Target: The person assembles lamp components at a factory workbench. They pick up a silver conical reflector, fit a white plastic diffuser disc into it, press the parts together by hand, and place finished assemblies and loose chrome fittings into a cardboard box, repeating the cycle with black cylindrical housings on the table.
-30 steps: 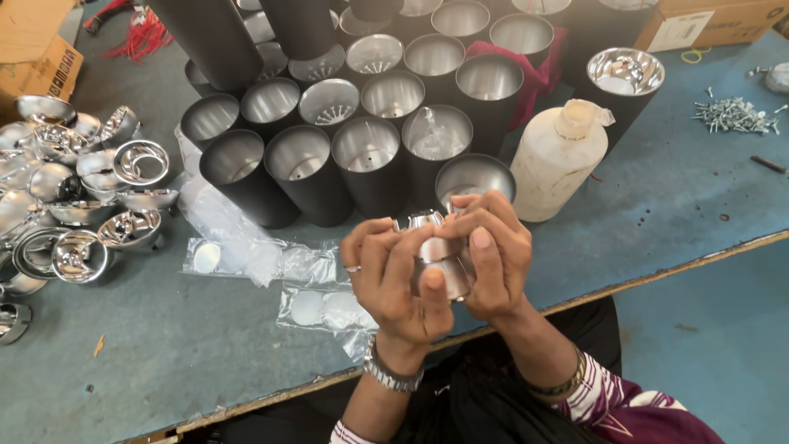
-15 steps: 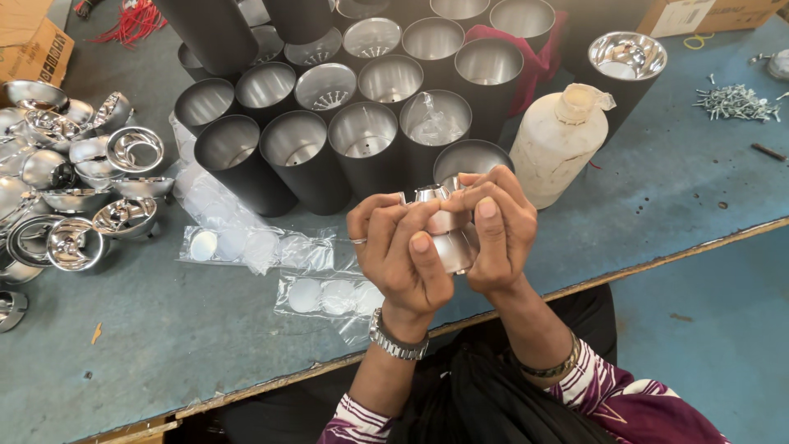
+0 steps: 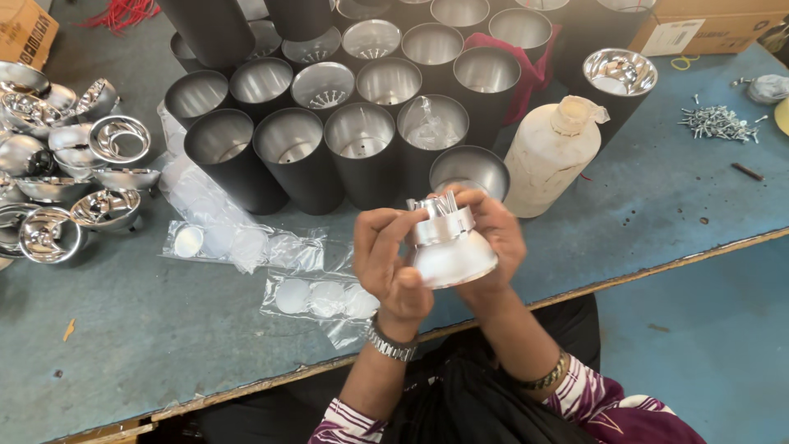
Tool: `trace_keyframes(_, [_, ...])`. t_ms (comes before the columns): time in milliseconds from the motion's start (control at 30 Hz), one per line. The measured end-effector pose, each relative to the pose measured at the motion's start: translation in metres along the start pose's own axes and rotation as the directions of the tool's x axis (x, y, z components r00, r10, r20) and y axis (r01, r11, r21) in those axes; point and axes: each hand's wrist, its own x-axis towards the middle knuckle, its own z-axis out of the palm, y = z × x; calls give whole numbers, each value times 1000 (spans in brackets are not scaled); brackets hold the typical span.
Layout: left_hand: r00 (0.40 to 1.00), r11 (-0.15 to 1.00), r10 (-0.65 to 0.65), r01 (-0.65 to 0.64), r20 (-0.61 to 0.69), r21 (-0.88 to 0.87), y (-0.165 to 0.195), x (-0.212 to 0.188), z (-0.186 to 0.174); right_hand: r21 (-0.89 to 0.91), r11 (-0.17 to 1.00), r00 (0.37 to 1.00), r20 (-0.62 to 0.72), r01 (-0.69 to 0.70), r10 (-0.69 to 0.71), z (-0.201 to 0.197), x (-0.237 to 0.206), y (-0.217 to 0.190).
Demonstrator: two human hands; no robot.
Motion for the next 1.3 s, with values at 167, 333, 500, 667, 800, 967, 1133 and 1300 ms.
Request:
trace_keyframes(167, [994,993,89,-93,59,77,5,5,-10,-116,991,997,7,72,-72,5,10,-28])
trace_keyframes(333, [989,994,97,-101,107,37,21,6,-14,-228,946,973,35,229,-227,14,2,-35])
trace_keyframes(500, [979,991,129,-132,157,7,29,8,-16,-182,926,943,28,330,-331,13,-2,-37])
trace_keyframes(667, [980,993,116,-118,161,0,31,10,-13,-202,935,955,0,290,-296,11,-7,-39])
trace_keyframes(800, [984,995,98,-96,148,-24,29,9,-12,-237,935,961,-22,264,-277,12,-11,-37])
trace_keyframes(967, [985,995,95,-91,145,-30,27,8,-11,-165,953,964,-41,253,-263,12,-11,-35])
trace_keyframes(1133, [988,997,80,-77,134,-24,26,8,-9,-167,961,971,-51,222,-234,11,-9,-36])
trace_keyframes(1300, [988,997,77,-76,135,-17,24,8,-5,-162,966,973,-73,203,-217,10,-7,-38])
